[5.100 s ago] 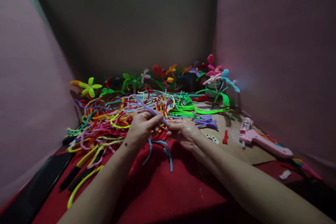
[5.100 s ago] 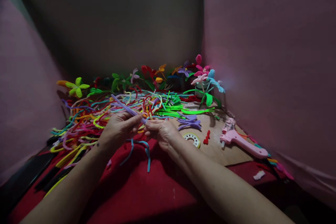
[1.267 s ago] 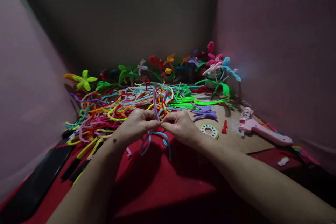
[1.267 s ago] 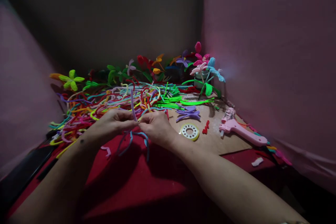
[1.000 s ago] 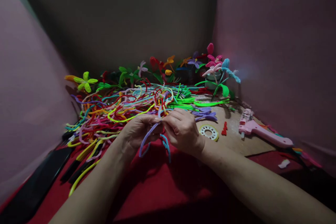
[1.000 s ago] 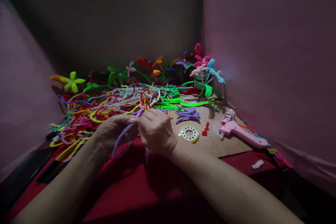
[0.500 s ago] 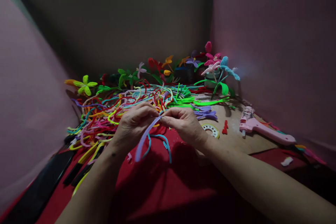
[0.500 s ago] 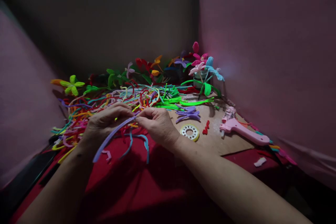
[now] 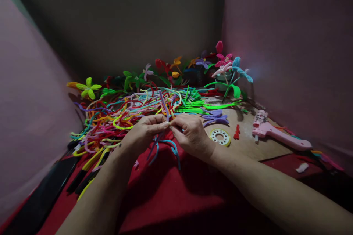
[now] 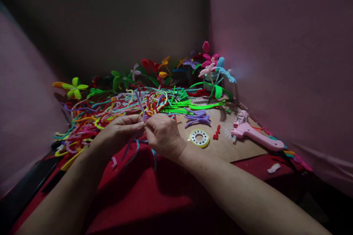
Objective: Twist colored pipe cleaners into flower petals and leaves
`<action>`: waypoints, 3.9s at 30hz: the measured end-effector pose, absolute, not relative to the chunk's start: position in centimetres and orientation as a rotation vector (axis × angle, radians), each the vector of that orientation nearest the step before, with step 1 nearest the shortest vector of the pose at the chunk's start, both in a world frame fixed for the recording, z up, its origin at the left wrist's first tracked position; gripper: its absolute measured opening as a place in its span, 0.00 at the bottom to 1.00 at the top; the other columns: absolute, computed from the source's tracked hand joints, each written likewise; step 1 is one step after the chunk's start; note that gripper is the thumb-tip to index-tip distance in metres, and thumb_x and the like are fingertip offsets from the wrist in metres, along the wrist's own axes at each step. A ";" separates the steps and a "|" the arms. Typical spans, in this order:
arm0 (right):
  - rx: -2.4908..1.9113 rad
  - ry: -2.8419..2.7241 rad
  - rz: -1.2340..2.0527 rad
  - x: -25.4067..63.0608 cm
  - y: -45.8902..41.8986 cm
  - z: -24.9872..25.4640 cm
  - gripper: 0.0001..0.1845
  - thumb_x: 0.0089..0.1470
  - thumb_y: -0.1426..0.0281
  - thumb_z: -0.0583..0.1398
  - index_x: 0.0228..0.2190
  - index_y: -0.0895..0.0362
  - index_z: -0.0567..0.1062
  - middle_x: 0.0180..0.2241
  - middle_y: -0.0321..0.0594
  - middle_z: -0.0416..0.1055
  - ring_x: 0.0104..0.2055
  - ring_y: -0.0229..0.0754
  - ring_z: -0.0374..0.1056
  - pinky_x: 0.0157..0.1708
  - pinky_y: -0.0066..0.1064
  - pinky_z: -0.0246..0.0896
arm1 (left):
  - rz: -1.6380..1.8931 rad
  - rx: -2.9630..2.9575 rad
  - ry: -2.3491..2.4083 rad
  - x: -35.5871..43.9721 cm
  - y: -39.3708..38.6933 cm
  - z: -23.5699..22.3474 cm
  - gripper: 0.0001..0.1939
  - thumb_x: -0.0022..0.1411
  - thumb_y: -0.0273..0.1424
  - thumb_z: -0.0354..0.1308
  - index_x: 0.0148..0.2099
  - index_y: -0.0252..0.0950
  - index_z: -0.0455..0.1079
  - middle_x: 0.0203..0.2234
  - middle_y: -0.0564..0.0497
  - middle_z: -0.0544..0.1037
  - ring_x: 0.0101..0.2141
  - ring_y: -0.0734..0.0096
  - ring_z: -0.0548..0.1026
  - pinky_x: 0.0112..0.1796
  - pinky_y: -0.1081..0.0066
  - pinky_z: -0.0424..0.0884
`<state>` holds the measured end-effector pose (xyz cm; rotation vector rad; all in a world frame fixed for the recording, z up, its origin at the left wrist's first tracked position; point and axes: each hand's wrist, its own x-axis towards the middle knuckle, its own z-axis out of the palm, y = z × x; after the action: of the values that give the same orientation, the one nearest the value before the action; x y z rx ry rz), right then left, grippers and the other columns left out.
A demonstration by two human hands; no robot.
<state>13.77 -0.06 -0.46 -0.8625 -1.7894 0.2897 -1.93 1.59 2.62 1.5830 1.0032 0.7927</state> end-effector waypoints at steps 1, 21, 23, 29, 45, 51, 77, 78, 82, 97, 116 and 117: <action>-0.868 -1.773 0.383 13.7 0.0 -0.4 0.09 0.47 0.75 0.55 0.19 0.60 0.69 0.21 0.38 0.67 0.25 0.34 0.60 0.30 0.27 0.55 | 0.812 1.621 1.023 -1.9 1.5 2.8 0.10 0.52 0.34 0.57 0.27 0.33 0.64 0.20 0.56 0.61 0.21 0.79 0.59 0.23 0.76 0.57; -0.927 -1.502 0.939 13.8 0.7 -0.5 0.09 0.44 0.72 0.55 0.17 0.61 0.68 0.16 0.32 0.60 0.22 0.31 0.54 0.23 0.24 0.50 | 0.904 2.930 1.285 -1.2 1.0 2.3 0.09 0.60 0.29 0.46 0.30 0.35 0.65 0.24 0.50 0.69 0.28 0.69 0.65 0.31 0.71 0.61; -0.937 -1.522 0.923 13.8 0.7 -0.5 0.09 0.44 0.72 0.55 0.17 0.61 0.69 0.16 0.32 0.61 0.22 0.31 0.55 0.23 0.24 0.50 | 0.889 2.938 1.287 -1.1 0.9 2.5 0.09 0.60 0.27 0.45 0.29 0.35 0.63 0.23 0.50 0.67 0.28 0.69 0.64 0.31 0.71 0.60; -0.990 -1.541 0.705 13.9 0.4 -0.4 0.10 0.47 0.71 0.55 0.20 0.60 0.73 0.19 0.36 0.65 0.24 0.35 0.60 0.26 0.26 0.54 | 0.920 2.693 1.340 -1.0 0.5 3.2 0.07 0.58 0.27 0.46 0.28 0.35 0.62 0.23 0.52 0.66 0.26 0.73 0.64 0.29 0.73 0.60; -1.140 -1.926 0.263 14.6 0.8 -0.3 0.09 0.50 0.73 0.55 0.24 0.58 0.75 0.20 0.38 0.71 0.22 0.35 0.60 0.29 0.30 0.50 | 0.875 2.304 1.456 -1.3 0.3 4.5 0.10 0.54 0.32 0.50 0.24 0.33 0.66 0.16 0.56 0.63 0.19 0.78 0.59 0.21 0.76 0.54; -0.952 -1.750 1.125 14.7 1.0 0.5 0.11 0.50 0.72 0.54 0.21 0.60 0.73 0.16 0.36 0.68 0.17 0.33 0.62 0.21 0.25 0.56 | 0.851 2.210 1.423 -1.6 0.4 4.8 0.11 0.53 0.33 0.50 0.25 0.33 0.68 0.15 0.56 0.62 0.19 0.78 0.58 0.21 0.76 0.54; -0.765 -1.275 1.702 13.6 0.8 -0.7 0.10 0.46 0.70 0.58 0.21 0.64 0.72 0.17 0.38 0.70 0.21 0.36 0.67 0.27 0.29 0.63 | 1.071 1.818 1.436 -0.1 0.3 3.3 0.06 0.52 0.30 0.53 0.25 0.33 0.65 0.11 0.59 0.62 0.12 0.83 0.58 0.15 0.80 0.54; -0.764 -1.266 1.727 13.6 0.9 -0.8 0.09 0.47 0.70 0.57 0.22 0.64 0.73 0.18 0.39 0.70 0.20 0.35 0.67 0.25 0.28 0.62 | 1.078 1.826 1.437 -0.1 0.3 3.3 0.06 0.52 0.30 0.53 0.26 0.33 0.66 0.11 0.59 0.62 0.12 0.83 0.58 0.15 0.81 0.54; -0.830 -1.269 1.741 13.6 1.0 -0.8 0.09 0.49 0.73 0.56 0.21 0.64 0.71 0.18 0.39 0.70 0.17 0.32 0.64 0.21 0.25 0.59 | 1.128 1.809 1.438 0.0 0.2 3.3 0.06 0.52 0.29 0.53 0.26 0.34 0.66 0.10 0.59 0.63 0.12 0.83 0.58 0.15 0.81 0.55; -0.879 -1.437 1.549 13.6 0.7 -0.1 0.13 0.49 0.74 0.53 0.16 0.62 0.69 0.14 0.35 0.66 0.15 0.30 0.59 0.21 0.25 0.55 | 1.090 1.401 1.200 -0.4 1.2 2.0 0.12 0.50 0.35 0.60 0.22 0.31 0.66 0.11 0.57 0.63 0.12 0.85 0.57 0.14 0.81 0.50; -0.684 -1.271 1.787 13.7 0.9 -1.0 0.17 0.43 0.60 0.60 0.22 0.64 0.72 0.18 0.41 0.70 0.21 0.37 0.66 0.27 0.31 0.62 | 1.085 1.464 1.261 -0.3 0.9 2.5 0.14 0.47 0.35 0.61 0.19 0.32 0.64 0.09 0.59 0.60 0.10 0.85 0.55 0.12 0.80 0.47; -0.699 -1.266 1.783 13.7 0.9 -1.1 0.16 0.42 0.61 0.61 0.22 0.64 0.72 0.18 0.41 0.70 0.21 0.37 0.67 0.27 0.31 0.62 | 1.083 1.486 1.268 -0.1 0.8 2.6 0.14 0.47 0.34 0.61 0.18 0.32 0.64 0.09 0.58 0.60 0.10 0.85 0.55 0.12 0.80 0.47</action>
<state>13.67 0.95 -1.06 -0.6986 -1.2662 1.7832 -0.11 0.77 2.58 1.4862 1.2678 1.0832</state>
